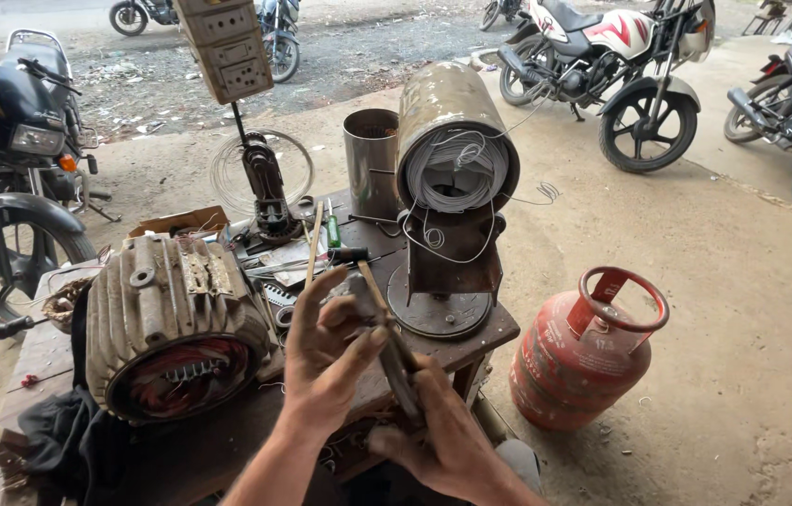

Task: The person coils a length of white insulated wire by hand and inserts it into a cylindrical metal housing. They use a wooden stick to push and compact the wire inside the housing, then briefly interact with a passing dog before returning to adjust the wire.

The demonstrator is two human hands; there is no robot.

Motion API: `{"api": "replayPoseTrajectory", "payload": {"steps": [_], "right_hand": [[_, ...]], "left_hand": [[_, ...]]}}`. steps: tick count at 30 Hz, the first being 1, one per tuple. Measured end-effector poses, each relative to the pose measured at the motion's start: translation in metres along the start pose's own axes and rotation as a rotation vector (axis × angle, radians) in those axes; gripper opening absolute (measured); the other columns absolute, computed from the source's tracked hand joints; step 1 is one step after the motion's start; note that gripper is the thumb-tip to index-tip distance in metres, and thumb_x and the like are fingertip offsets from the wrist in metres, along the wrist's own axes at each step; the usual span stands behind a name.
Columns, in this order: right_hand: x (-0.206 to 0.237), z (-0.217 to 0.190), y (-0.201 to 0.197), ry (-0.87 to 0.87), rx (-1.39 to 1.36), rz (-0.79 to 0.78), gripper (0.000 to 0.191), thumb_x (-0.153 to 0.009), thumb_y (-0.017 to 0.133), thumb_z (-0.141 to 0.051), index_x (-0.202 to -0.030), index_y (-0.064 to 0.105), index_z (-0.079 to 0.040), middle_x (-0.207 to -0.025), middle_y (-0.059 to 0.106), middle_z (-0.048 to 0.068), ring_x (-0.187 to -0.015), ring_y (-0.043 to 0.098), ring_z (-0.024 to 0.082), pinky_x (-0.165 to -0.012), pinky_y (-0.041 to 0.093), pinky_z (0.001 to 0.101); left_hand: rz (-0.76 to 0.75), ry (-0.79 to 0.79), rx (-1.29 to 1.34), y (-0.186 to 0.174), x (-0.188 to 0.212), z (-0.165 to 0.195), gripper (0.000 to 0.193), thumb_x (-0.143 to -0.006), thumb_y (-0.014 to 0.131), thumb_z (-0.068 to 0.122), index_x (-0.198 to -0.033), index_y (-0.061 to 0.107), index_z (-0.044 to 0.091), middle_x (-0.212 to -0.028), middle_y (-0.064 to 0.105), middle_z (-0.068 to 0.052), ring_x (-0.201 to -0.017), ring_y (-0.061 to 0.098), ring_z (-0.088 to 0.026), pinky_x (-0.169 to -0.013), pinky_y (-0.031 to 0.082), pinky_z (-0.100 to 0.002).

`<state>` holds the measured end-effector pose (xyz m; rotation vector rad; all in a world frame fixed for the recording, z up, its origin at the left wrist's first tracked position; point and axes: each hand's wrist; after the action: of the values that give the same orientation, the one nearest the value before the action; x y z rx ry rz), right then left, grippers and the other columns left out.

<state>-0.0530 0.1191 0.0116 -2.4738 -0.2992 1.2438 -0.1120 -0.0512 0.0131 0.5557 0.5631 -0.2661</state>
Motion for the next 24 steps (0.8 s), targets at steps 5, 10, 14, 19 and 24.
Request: {"api": "replayPoseTrajectory", "payload": {"steps": [5,10,14,19,24], "right_hand": [[0.010,0.006,-0.005,0.277,0.119,0.104,0.037,-0.097,0.066,-0.018,-0.127,0.051,-0.001,-0.116,0.057,0.017,-0.106,0.059,0.028,-0.089,0.049,0.0388],[0.028,0.028,-0.032,0.561,-0.090,0.321,0.023,-0.100,0.068,-0.025,-0.105,0.061,-0.003,-0.087,0.055,0.010,-0.076,0.053,0.015,-0.065,0.045,0.0281],[0.026,0.024,-0.094,0.459,0.049,0.472,0.023,-0.095,0.068,-0.029,-0.094,0.059,-0.008,-0.105,0.061,0.007,-0.071,0.058,0.015,-0.055,0.053,0.0339],[-0.004,0.005,-0.156,0.117,1.007,0.278,0.023,-0.095,0.068,-0.020,-0.103,0.062,0.000,-0.125,0.058,0.015,-0.104,0.059,0.033,-0.088,0.051,0.0468],[-0.055,0.012,-0.169,0.133,1.601,0.033,0.010,-0.093,0.065,-0.014,-0.097,0.068,-0.005,-0.130,0.060,0.009,-0.108,0.055,0.027,-0.086,0.044,0.0451]], "left_hand": [[-0.125,-0.104,-0.206,0.024,-0.018,-0.009,0.088,-0.087,0.078,0.009,-0.158,0.027,0.014,-0.116,0.070,-0.017,-0.100,0.073,-0.023,-0.084,0.065,-0.038],[-0.066,0.319,-0.798,0.027,-0.051,-0.018,0.090,-0.089,0.084,0.026,-0.161,0.032,0.016,-0.150,0.060,-0.020,-0.138,0.059,-0.029,-0.106,0.054,-0.048],[0.033,0.238,-0.672,0.039,-0.072,-0.038,0.106,-0.088,0.084,0.033,-0.167,0.016,0.011,-0.167,0.036,-0.028,-0.154,0.039,-0.038,-0.122,0.036,-0.055],[-0.008,0.087,-0.571,0.056,-0.062,-0.057,0.111,-0.087,0.079,0.041,-0.165,0.006,0.011,-0.159,0.033,-0.031,-0.148,0.044,-0.041,-0.117,0.046,-0.052],[-0.110,0.119,-0.717,0.055,-0.064,-0.044,0.108,-0.087,0.079,0.040,-0.165,0.009,0.012,-0.154,0.042,-0.031,-0.142,0.051,-0.042,-0.111,0.051,-0.053]]}}
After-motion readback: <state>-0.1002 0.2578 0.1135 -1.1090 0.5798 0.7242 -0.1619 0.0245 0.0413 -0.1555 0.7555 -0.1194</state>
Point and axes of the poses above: each hand's wrist, its own x-axis away from the middle knuckle, its own y-axis out of the palm, z = x × y
